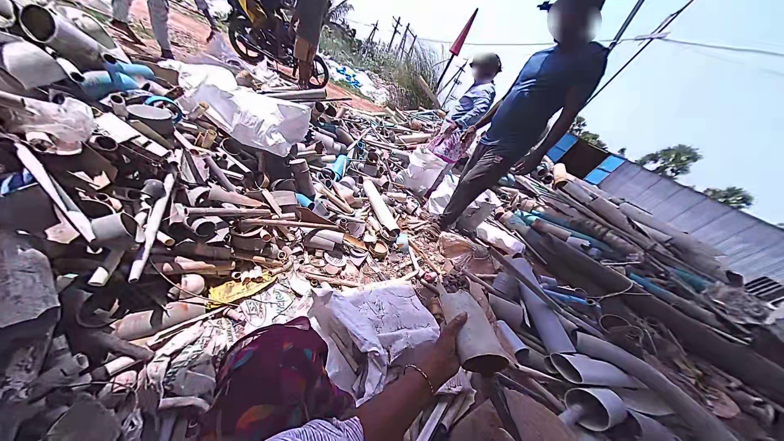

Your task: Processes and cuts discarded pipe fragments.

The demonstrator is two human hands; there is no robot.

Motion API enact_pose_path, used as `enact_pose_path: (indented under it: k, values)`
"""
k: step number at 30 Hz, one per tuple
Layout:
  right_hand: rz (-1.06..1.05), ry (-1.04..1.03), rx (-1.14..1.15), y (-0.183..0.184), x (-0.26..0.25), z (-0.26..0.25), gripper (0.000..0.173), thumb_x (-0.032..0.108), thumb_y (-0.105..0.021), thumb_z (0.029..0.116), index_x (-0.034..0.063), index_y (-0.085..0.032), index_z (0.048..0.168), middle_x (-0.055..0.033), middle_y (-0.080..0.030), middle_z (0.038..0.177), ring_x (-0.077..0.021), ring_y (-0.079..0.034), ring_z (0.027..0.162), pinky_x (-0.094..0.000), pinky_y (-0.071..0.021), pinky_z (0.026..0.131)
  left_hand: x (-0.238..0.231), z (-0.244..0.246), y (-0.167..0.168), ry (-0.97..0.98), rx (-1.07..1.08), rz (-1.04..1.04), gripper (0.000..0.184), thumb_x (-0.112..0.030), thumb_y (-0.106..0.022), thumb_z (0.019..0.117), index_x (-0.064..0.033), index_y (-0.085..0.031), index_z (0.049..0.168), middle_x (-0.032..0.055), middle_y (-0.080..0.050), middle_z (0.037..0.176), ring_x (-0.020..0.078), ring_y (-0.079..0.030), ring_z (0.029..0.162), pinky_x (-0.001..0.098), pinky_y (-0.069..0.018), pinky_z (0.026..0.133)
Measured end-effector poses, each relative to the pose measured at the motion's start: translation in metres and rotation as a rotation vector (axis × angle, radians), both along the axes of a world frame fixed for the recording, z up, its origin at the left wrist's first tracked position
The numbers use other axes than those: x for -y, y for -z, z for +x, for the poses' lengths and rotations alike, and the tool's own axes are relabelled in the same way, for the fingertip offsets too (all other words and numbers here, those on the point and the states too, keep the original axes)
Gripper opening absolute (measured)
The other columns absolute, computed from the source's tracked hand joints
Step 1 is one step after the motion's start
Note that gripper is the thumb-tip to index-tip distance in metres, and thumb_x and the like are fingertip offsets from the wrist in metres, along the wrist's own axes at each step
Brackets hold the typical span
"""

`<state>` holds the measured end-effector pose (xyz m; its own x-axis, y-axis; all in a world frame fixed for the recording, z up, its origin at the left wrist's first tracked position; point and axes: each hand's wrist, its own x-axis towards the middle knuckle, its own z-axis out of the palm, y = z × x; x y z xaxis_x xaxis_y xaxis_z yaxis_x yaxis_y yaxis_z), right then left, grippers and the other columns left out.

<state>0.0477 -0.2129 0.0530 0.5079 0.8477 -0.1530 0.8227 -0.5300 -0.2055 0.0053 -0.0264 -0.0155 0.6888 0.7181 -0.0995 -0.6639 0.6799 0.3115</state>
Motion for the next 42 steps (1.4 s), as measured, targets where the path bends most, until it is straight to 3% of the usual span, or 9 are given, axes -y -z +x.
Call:
enact_pose_path:
  k: [3, 8, 11, 17, 21, 31, 42]
  values:
    - [0.027, -0.020, -0.002, 0.007, 0.005, 0.008, 0.052, 0.017, -0.049, 0.1047, -0.0129, -0.043, 0.146, -0.0370, -0.056, 0.136, -0.0474, -0.057, 0.127, -0.0544, -0.0387, 0.112, 0.003, 0.001, -0.001, 0.013, 0.006, 0.003, 0.037, -0.031, -0.046, 0.1083, -0.0049, -0.050, 0.135, 0.0119, -0.067, 0.106, 0.0198, -0.068, 0.093, 0.0389, -0.0569, 0.085]
    - [0.036, 0.021, -0.016, 0.000, 0.019, 0.002, 0.055, 0.015, -0.051, 0.1048, -0.0130, -0.038, 0.150, -0.0353, -0.053, 0.142, -0.0470, -0.053, 0.133, -0.0521, -0.0355, 0.117, 0.012, 0.005, -0.006, 0.033, -0.015, 0.003, 0.037, -0.030, -0.046, 0.1085, -0.0049, -0.048, 0.136, 0.0114, -0.066, 0.106, 0.0187, -0.067, 0.092, 0.0374, -0.0569, 0.084]
    - [0.053, 0.049, -0.032, -0.004, 0.022, -0.003, 0.051, 0.011, -0.054, 0.1033, -0.0143, -0.044, 0.146, -0.0385, -0.059, 0.131, -0.0527, -0.057, 0.124, -0.0610, -0.0390, 0.109, 0.014, 0.009, -0.007, 0.029, -0.038, 0.022, 0.035, -0.029, -0.044, 0.1090, -0.0045, -0.050, 0.134, 0.0109, -0.066, 0.105, 0.0178, -0.067, 0.091, 0.0364, -0.0570, 0.082]
    - [-0.086, 0.118, -0.114, -0.010, 0.022, 0.010, 0.056, 0.014, -0.049, 0.1064, -0.0023, -0.032, 0.157, -0.0296, -0.055, 0.142, -0.0417, -0.054, 0.132, -0.0521, -0.0380, 0.114, 0.023, 0.028, -0.001, 0.008, -0.093, 0.074, 0.035, -0.027, -0.035, 0.1107, -0.0046, -0.049, 0.133, 0.0109, -0.067, 0.106, 0.0170, -0.068, 0.093, 0.0365, -0.0587, 0.082]
    - [-0.084, 0.109, -0.135, -0.008, 0.025, 0.019, 0.061, 0.013, -0.048, 0.1063, 0.0043, -0.025, 0.162, -0.0269, -0.053, 0.146, -0.0393, -0.052, 0.136, -0.0526, -0.0371, 0.115, 0.025, 0.040, 0.005, -0.010, -0.050, 0.123, 0.031, -0.026, -0.031, 0.1114, -0.0083, -0.050, 0.128, 0.0045, -0.069, 0.101, 0.0126, -0.071, 0.090, 0.0338, -0.0618, 0.078]
    - [0.013, 0.058, -0.177, 0.000, 0.031, 0.024, 0.063, 0.007, -0.050, 0.1043, 0.0013, -0.023, 0.162, -0.0300, -0.054, 0.143, -0.0406, -0.054, 0.133, -0.0514, -0.0384, 0.114, 0.030, 0.042, 0.006, -0.022, -0.019, 0.136, 0.028, -0.026, -0.030, 0.1112, -0.0118, -0.048, 0.128, -0.0027, -0.068, 0.103, 0.0058, -0.069, 0.093, 0.0285, -0.0605, 0.082]
    - [0.011, 0.054, -0.151, 0.002, 0.029, 0.021, 0.063, 0.008, -0.050, 0.1046, 0.0023, -0.024, 0.162, -0.0283, -0.053, 0.146, -0.0391, -0.053, 0.135, -0.0509, -0.0370, 0.116, 0.028, 0.037, 0.003, -0.030, -0.003, 0.134, 0.027, -0.025, -0.031, 0.1108, -0.0124, -0.049, 0.126, -0.0027, -0.068, 0.102, 0.0062, -0.070, 0.092, 0.0285, -0.0607, 0.081]
